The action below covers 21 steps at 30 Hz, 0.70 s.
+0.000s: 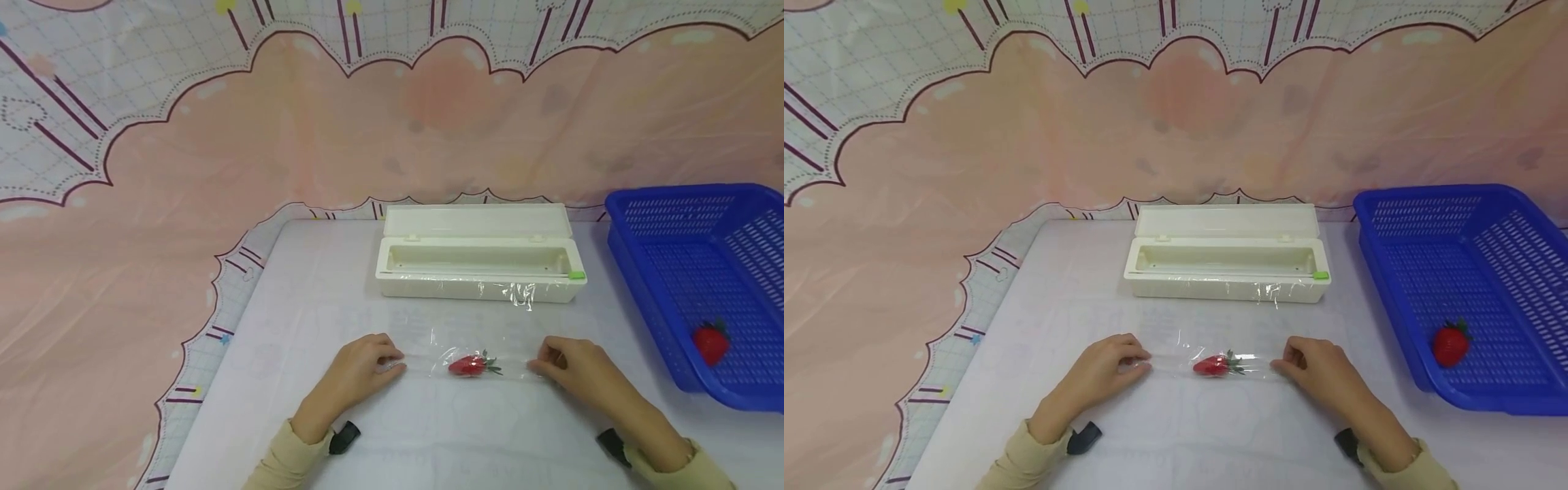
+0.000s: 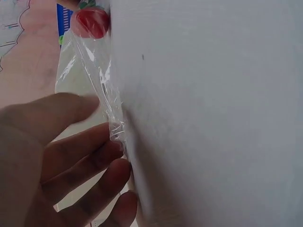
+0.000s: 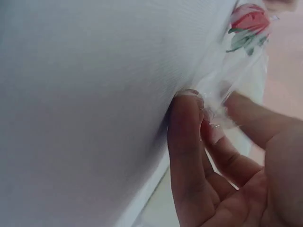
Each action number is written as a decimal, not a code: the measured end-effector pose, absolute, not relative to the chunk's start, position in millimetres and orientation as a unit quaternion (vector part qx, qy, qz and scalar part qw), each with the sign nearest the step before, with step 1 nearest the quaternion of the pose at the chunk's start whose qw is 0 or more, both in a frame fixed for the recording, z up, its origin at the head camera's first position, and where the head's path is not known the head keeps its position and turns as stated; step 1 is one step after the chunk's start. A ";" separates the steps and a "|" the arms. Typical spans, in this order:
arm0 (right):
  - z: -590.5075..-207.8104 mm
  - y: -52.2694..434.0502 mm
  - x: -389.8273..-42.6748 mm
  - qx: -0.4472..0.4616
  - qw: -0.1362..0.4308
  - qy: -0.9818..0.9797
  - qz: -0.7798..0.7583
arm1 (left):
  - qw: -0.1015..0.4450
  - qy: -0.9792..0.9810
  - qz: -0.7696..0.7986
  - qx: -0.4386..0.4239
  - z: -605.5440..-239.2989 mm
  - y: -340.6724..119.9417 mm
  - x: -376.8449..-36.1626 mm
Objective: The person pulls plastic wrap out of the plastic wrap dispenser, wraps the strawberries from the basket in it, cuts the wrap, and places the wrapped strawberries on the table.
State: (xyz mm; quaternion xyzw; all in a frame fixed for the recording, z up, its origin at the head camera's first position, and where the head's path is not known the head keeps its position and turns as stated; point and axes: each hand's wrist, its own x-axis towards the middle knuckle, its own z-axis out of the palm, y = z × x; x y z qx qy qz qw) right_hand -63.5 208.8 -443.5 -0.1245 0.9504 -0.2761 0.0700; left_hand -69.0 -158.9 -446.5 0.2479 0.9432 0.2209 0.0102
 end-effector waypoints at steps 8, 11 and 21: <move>-441.3 206.8 -64.0 -0.125 0.075 0.951 -0.273 | 0.017 0.946 0.214 0.241 -443.2 -157.8 -68.9; -440.3 205.9 -63.8 -0.123 0.081 0.951 -0.273 | 0.013 0.948 0.202 0.245 -442.2 -157.5 -69.2; -435.0 202.0 -62.3 -0.145 0.050 0.959 -0.240 | 0.014 0.948 0.189 0.255 -439.9 -160.5 -70.3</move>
